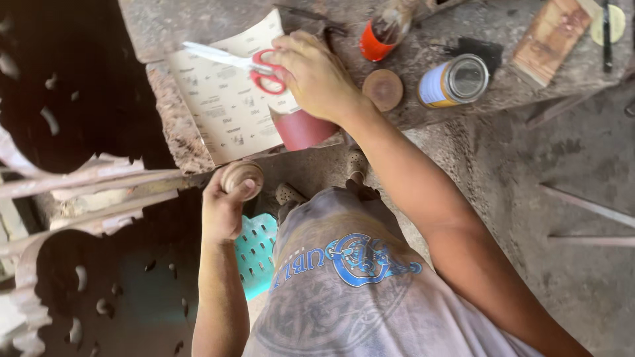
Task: The person retrieves a roll of sandpaper and scissors, then cuts a circular piece of sandpaper to fit a sanding pad. They apply adhesive from a bottle to the sandpaper disc and attach it to the pad.
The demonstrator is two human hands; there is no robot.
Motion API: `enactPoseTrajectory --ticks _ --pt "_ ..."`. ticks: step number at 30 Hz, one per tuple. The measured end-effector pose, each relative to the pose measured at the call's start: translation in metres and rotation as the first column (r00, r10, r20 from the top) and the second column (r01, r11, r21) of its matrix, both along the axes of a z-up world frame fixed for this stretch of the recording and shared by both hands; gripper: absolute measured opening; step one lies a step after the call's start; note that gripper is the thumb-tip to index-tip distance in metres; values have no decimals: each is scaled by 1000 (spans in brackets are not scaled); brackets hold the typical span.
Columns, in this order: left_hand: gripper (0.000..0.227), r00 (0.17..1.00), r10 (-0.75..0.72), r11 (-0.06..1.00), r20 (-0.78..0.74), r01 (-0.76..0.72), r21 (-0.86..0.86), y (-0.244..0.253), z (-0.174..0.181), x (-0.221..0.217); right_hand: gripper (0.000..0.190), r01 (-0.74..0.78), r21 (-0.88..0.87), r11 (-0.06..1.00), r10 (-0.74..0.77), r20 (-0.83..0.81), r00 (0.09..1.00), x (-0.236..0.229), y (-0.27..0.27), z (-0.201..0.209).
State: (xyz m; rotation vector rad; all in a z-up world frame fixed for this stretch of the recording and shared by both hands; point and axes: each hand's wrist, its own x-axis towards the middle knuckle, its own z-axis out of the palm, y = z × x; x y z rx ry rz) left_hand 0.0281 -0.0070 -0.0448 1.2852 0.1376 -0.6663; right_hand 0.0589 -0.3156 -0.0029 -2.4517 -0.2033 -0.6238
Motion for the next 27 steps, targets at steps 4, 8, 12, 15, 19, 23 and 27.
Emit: enactPoseTrajectory --ticks 4,8,12,15,19,23,27 --pt "40 993 111 992 39 -108 -68 -3 4 26 30 185 115 976 -183 -26 983 -107 -34 36" --pt "39 973 194 980 123 -186 -76 3 21 62 42 644 -135 753 -657 -94 748 -172 -97 46" --pt "35 916 175 964 360 -234 127 0 42 85 87 744 -25 667 -698 -367 614 -178 -130 10" --pt "34 781 120 897 613 -349 270 -6 56 76 89 759 14 651 -682 -429 593 -182 -146 -20" --pt "32 751 112 961 650 -249 121 -30 73 23 79 719 144 680 -666 -288 688 -202 -193 -41" --pt "41 837 -149 953 526 -20 301 -106 93 -35 69 631 277 725 -618 -145 773 -197 -271 -43" --pt "46 804 -404 910 435 303 284 -208 80 -83 68 553 12 833 -552 -49 833 -167 -322 -36"
